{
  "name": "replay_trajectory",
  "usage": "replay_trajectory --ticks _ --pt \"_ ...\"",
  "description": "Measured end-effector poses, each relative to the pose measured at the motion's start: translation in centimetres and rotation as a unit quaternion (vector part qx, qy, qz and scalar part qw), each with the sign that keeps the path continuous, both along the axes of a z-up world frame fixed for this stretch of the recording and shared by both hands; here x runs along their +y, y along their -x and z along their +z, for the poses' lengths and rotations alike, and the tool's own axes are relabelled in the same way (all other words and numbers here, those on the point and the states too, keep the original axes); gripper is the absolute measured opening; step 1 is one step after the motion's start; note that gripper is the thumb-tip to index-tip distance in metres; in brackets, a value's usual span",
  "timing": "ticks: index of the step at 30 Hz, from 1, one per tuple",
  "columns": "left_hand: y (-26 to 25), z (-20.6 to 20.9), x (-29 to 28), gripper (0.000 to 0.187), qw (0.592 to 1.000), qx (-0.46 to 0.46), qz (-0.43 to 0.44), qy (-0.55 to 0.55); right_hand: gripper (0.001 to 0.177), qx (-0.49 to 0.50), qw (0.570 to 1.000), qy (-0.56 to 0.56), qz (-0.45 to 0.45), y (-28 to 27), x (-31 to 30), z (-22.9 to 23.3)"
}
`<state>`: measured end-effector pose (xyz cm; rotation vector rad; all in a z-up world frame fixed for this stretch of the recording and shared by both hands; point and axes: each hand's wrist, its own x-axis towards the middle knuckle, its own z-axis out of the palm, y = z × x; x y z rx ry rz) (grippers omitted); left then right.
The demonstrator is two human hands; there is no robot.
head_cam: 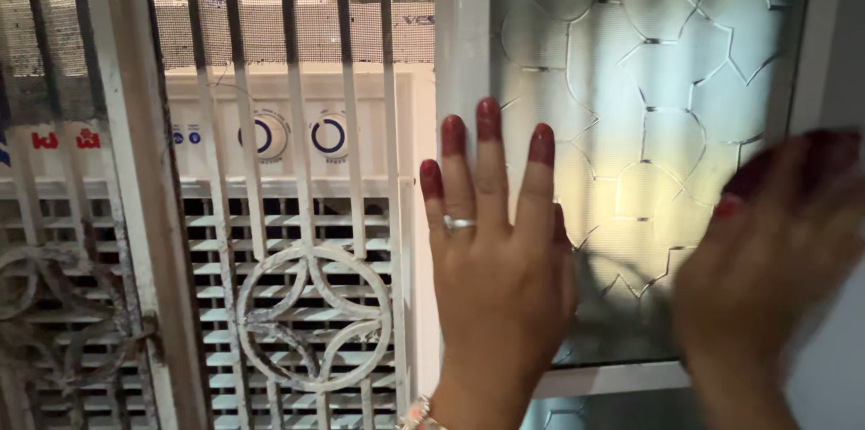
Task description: The person wipes the metal grill of a window, the glass pane, and the inner frame using a cloth, reaching various parts of the structure.
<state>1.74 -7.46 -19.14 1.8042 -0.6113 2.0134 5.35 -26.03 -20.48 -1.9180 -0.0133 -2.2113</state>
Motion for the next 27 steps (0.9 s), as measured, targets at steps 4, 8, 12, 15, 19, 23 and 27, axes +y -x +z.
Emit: replay_trajectory --ticks 4,8,12,15,19,23,27 --pt "-0.3 -1.3 -0.5 0.060 0.999 0.021 0.040 -0.001 0.043 -0.029 0.992 -0.094 0.078 -0.9 -2.1 -4.3" --pt "-0.3 -2.3 -0.6 0.060 0.999 0.032 0.040 -0.008 0.038 0.008 0.964 -0.200 0.177 0.2 -2.4 -5.2" --pt "0.2 -3.1 -0.6 0.063 0.997 0.049 0.050 -0.019 0.035 0.069 0.947 -0.272 0.157 2.6 -1.3 -4.8" --pt "0.9 -3.7 -0.6 0.066 0.997 0.069 0.028 -0.020 0.034 0.072 0.941 -0.287 0.164 4.9 -0.4 -5.0" --pt "2.5 -4.4 -0.7 0.065 0.996 0.082 -0.044 -0.003 0.034 0.038 0.949 -0.274 0.148 8.0 -0.1 -6.0" --pt "4.6 -4.9 0.0 0.066 0.992 0.100 -0.075 -0.005 0.036 -0.001 0.951 -0.255 0.175 11.7 0.6 -7.0" --pt "6.9 -4.9 1.1 0.067 0.987 0.117 -0.113 -0.001 0.024 0.012 0.954 -0.274 0.121 17.3 3.8 -7.1"
